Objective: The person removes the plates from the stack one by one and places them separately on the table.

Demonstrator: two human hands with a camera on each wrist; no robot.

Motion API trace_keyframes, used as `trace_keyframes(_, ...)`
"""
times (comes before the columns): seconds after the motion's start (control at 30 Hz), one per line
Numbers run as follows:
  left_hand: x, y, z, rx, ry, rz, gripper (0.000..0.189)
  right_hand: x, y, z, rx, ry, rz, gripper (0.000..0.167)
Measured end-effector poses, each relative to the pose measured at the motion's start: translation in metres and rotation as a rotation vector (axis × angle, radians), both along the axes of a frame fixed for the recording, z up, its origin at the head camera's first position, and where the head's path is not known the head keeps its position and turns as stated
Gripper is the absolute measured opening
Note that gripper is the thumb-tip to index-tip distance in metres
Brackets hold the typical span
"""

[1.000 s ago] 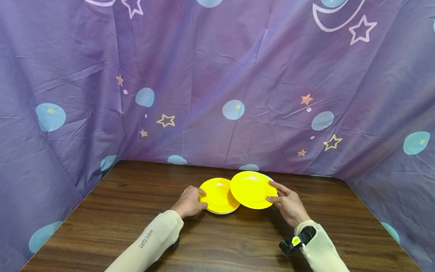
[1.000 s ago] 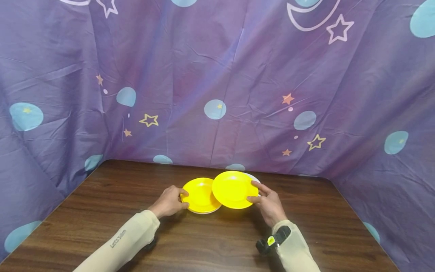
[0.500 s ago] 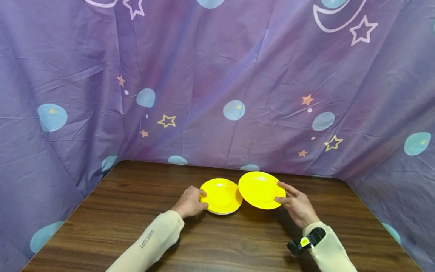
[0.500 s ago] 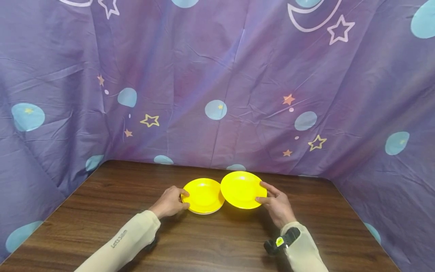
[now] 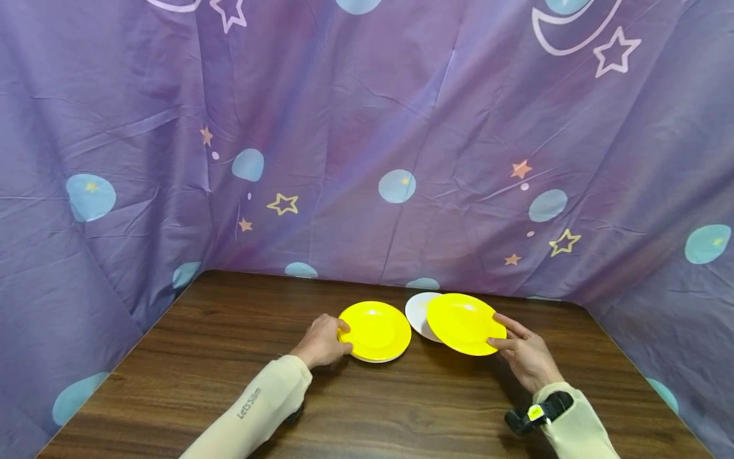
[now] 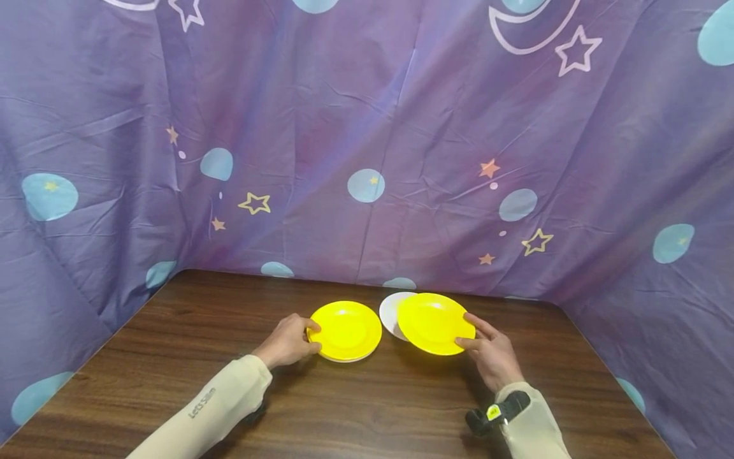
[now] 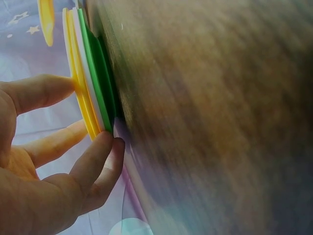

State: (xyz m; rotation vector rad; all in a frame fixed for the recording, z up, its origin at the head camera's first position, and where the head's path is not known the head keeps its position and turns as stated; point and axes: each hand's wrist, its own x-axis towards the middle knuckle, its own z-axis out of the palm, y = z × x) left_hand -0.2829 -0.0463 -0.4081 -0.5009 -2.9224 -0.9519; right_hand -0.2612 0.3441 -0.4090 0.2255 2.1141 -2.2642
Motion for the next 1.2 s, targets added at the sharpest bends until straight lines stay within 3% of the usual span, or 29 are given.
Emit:
trace_keyframes(0.3,0.0,0.0,0.001,0.017,-0.012,0.008,0.037,0.0,0.021,-0.005,-0.028,-0.038,-0.082,0.088)
trace_keyframes(0.63,-0.001,-0.001,-0.001,0.016,-0.008,0.009,0.037,0.001,0.027,-0.002,-0.005,-0.128,-0.275,0.086)
trace_keyframes(0.93,-0.001,-0.001,0.0,0.023,-0.006,-0.002,0.039,0.0,0.031,-0.004,-0.002,-0.11,-0.461,0.08)
trace_keyframes(1.2,0.001,-0.001,0.0,0.017,-0.013,0.004,0.038,0.0,0.035,-0.007,-0.019,-0.115,-0.543,0.082)
